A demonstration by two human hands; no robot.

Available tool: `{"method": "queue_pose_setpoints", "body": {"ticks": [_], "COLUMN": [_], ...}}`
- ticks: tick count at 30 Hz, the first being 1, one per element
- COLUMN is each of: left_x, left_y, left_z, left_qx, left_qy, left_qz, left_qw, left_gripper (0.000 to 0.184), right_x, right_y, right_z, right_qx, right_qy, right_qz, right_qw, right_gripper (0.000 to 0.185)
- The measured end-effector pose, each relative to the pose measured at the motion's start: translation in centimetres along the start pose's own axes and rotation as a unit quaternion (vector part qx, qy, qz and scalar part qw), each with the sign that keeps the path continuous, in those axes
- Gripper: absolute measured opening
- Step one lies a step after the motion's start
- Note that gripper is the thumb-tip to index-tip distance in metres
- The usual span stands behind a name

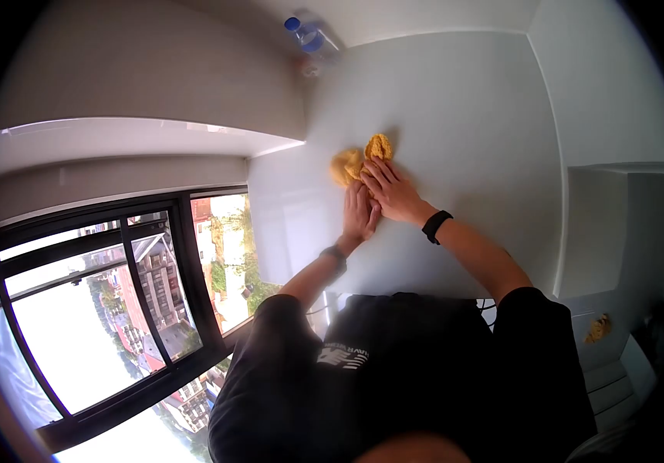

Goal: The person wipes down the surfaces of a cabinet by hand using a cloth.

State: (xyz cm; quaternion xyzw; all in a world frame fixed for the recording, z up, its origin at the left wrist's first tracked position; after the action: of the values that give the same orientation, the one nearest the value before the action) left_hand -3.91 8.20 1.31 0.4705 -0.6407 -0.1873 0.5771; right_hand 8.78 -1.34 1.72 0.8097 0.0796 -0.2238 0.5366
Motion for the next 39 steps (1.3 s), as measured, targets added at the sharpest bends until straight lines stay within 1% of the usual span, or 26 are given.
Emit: {"method": "queue_pose_setpoints", "body": {"ticks": [2,3,4,6,8,9,11,13,15,17,19,22,23,25,28,29,30,31,33,36,38,39], "left_x": [1.2,2.1,3.4,3.7,3.2,2.9,0.9,0.1,1.4,2.2,1.0,0.7,0.5,0.3,0.2,0.0,0.2,0.5,4.6,14.0,20.3,22.4], "left_y": [-0.6,-0.8,-1.0,-0.8,-0.6,-0.4,-0.4,0.1,1.5,3.1,6.2,4.3,3.8,4.4,4.5,4.3,4.6,4.7,7.6,15.9,22.6,25.5], "left_z": [5.5,8.0,10.2,10.9,11.0,10.4,7.0,3.6,-0.1,-3.7,-8.4,-8.8,-8.4,-9.1,-9.3,-8.8,-9.2,-9.2,-10.4,-10.1,-8.4,-7.2], "left_qx": [-0.022,-0.042,-0.051,-0.067,-0.083,-0.084,-0.088,-0.080,-0.081,-0.051,-0.022,0.051,0.067,0.065,0.085,0.088,0.098,0.099,0.080,0.003,-0.039,-0.055], "left_qy": [0.007,0.012,0.002,-0.012,-0.010,-0.017,-0.030,-0.052,-0.066,-0.093,-0.114,-0.039,-0.014,-0.037,-0.047,-0.056,-0.081,-0.078,-0.096,-0.081,-0.086,-0.085], "left_qz": [-0.011,-0.013,-0.032,-0.054,-0.052,-0.059,-0.072,-0.082,-0.101,-0.122,-0.137,-0.123,-0.126,-0.145,-0.133,-0.134,-0.142,-0.170,-0.180,0.020,0.110,0.168], "left_qw": [1.000,0.999,0.998,0.996,0.995,0.995,0.993,0.992,0.989,0.987,0.984,0.990,0.990,0.987,0.986,0.985,0.982,0.977,0.976,0.996,0.989,0.981], "left_gripper": [0.062,0.064,0.062,0.060,0.058,0.056,0.051,0.045,0.042,0.040,0.036,0.031,0.030,0.030,0.033,0.034,0.037,0.041,0.033,0.019,0.030,0.029], "right_x": [-2.2,-2.9,-3.5,-4.1,-3.4,-3.1,-1.3,0.4,1.5,2.4,2.6,2.2,1.8,1.7,1.7,1.5,2.0,2.6,2.9,2.6,2.5,2.5], "right_y": [0.3,0.5,1.0,1.7,1.6,1.9,2.8,2.3,3.4,4.9,5.7,6.7,6.8,6.8,6.9,6.3,5.7,5.1,4.6,5.6,5.6,5.2], "right_z": [3.5,5.4,7.0,8.6,7.9,7.4,5.4,4.1,2.7,0.5,-4.0,-4.4,-4.5,-4.8,-5.2,-4.6,-4.7,-4.6,-4.8,-5.1,-5.1,-5.1], "right_qx": [-0.048,-0.062,-0.058,-0.049,-0.047,-0.051,-0.025,0.015,0.057,0.101,0.147,0.108,0.087,0.085,0.086,0.079,0.087,0.095,0.105,0.135,0.146,0.149], "right_qy": [0.037,0.050,0.063,0.088,0.085,0.085,0.066,0.066,0.036,0.007,-0.019,-0.037,-0.025,-0.028,-0.031,-0.033,-0.038,-0.042,-0.042,-0.036,-0.009,-0.014], "right_qz": [-0.040,-0.071,-0.072,-0.074,-0.089,-0.098,-0.111,-0.049,-0.029,-0.018,-0.016,0.050,0.048,0.048,0.070,0.057,0.053,0.049,0.027,0.021,0.028,0.035], "right_qw": [0.997,0.994,0.994,0.992,0.991,0.990,0.991,0.996,0.997,0.995,0.989,0.992,0.995,0.995,0.993,0.995,0.994,0.993,0.993,0.990,0.989,0.988], "right_gripper": [0.069,0.074,0.075,0.077,0.077,0.077,0.068,0.063,0.061,0.058,0.055,0.052,0.051,0.049,0.046,0.046,0.045,0.044,0.042,0.039,0.039,0.039]}}
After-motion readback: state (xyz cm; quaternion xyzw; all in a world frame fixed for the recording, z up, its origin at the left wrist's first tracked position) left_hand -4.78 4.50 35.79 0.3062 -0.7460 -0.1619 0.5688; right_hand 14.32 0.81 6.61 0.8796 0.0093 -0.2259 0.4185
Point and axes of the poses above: each hand's wrist, its own z-axis away from the middle knuckle, its own y-axis out of the back of the hand, x = y × z, the point moved 3 cm from there along -z, towards the middle knuckle, and after that the axes turned 4 degrees about x, right-handed, at the moved point
